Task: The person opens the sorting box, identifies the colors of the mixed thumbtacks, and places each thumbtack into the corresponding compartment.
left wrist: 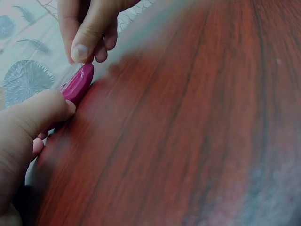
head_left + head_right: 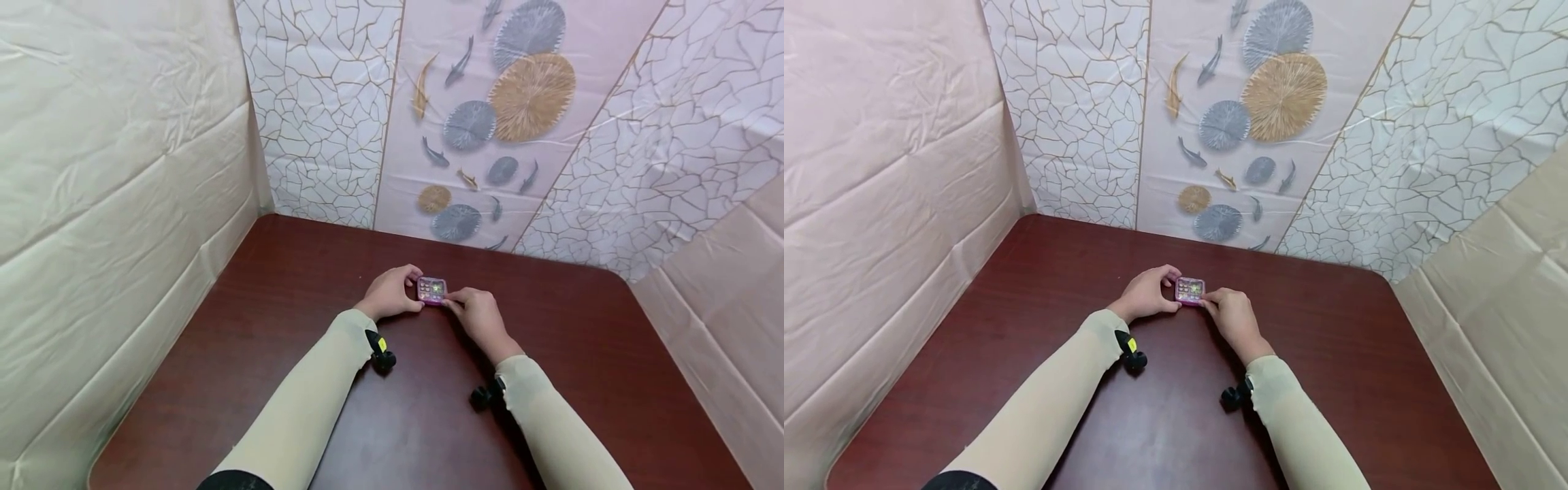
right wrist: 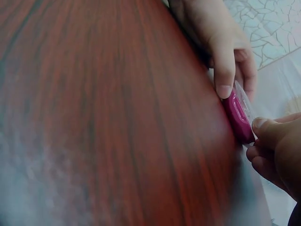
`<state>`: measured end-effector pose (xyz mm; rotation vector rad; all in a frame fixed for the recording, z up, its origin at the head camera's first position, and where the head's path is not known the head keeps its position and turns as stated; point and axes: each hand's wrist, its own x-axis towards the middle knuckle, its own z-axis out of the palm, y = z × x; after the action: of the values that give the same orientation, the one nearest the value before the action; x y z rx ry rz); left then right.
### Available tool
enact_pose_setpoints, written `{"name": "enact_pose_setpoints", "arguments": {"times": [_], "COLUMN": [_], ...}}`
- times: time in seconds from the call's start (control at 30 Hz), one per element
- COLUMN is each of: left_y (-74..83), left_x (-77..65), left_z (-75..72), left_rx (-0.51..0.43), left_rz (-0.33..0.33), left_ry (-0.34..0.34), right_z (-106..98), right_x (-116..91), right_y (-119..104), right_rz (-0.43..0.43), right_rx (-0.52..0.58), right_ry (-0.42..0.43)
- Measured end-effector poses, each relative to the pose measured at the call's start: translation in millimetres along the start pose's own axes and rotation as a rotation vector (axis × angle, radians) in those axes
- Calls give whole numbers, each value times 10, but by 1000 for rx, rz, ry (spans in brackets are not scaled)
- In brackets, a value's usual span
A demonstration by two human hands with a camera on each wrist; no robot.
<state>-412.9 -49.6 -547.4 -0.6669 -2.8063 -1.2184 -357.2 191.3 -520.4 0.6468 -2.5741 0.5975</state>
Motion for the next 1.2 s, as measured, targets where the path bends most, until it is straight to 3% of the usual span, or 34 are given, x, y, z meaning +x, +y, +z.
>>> {"name": "enact_pose_setpoints", "arguments": {"times": [0.33, 0.67, 1.03, 1.2], "left_y": [6, -55, -18, -98], "left_x": [6, -38, -104, -110], "left_z": [-59, 37, 50, 6], "left_rx": [16, 48, 50, 111], "left_rz": [-4, -7, -16, 2], "left_ry": [32, 46, 26, 56], "right_z": [38, 170, 195, 276], "right_x": [73, 63, -14, 40], "right_y": [-44, -152, -144, -150], "right_rz": [63, 265, 316, 325], "right_rx": [16, 117, 171, 200], "right_ry": [-2, -29, -7, -37]}}
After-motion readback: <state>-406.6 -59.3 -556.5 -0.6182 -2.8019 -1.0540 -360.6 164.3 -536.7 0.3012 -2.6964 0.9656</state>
